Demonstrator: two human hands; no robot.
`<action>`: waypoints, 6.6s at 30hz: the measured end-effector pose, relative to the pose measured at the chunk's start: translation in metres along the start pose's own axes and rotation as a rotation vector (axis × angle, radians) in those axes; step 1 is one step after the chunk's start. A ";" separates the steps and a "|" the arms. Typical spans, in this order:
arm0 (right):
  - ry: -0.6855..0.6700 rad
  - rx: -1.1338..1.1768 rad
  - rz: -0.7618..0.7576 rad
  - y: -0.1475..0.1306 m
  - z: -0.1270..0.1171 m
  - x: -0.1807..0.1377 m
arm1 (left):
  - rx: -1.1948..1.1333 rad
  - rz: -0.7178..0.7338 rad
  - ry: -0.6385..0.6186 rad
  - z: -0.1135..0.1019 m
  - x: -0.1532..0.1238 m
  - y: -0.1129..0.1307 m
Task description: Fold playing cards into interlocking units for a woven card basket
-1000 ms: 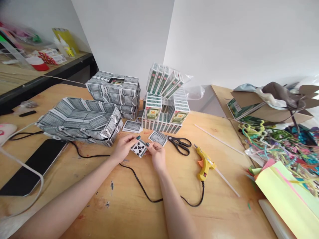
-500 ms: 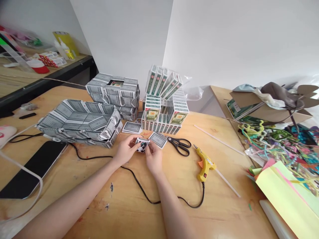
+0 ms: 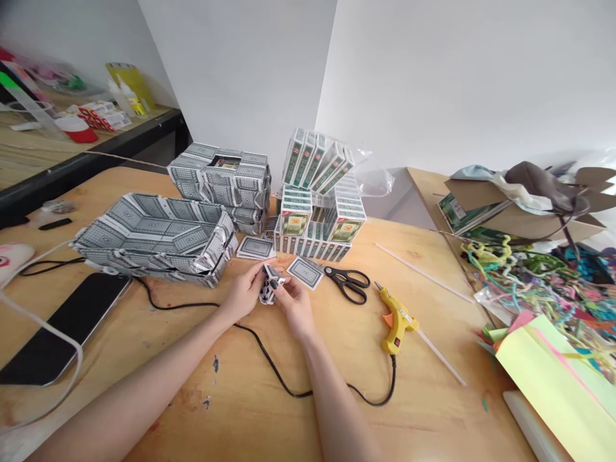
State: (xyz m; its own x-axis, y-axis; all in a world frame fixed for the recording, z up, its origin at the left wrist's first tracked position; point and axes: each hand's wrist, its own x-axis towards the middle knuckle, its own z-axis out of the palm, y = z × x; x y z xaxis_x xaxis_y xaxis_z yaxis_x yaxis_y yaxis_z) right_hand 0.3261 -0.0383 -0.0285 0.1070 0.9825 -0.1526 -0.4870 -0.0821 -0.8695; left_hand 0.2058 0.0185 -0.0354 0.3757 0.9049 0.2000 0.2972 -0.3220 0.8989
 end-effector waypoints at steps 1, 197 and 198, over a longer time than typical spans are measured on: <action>-0.034 0.023 0.003 0.000 0.001 -0.001 | -0.005 0.002 -0.013 0.000 -0.001 0.001; 0.190 -0.305 -0.421 0.004 -0.004 -0.001 | -0.637 -0.208 -0.338 -0.010 0.001 0.012; 0.190 -0.337 -0.440 0.005 -0.004 -0.001 | -0.616 -0.216 -0.352 -0.010 0.001 0.012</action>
State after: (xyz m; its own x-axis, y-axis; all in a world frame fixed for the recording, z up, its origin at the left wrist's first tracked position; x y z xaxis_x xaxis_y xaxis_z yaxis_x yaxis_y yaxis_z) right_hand 0.3272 -0.0408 -0.0344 0.4050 0.8917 0.2019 -0.0627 0.2473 -0.9669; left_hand 0.2013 0.0185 -0.0201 0.6544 0.7545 -0.0497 -0.1115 0.1614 0.9806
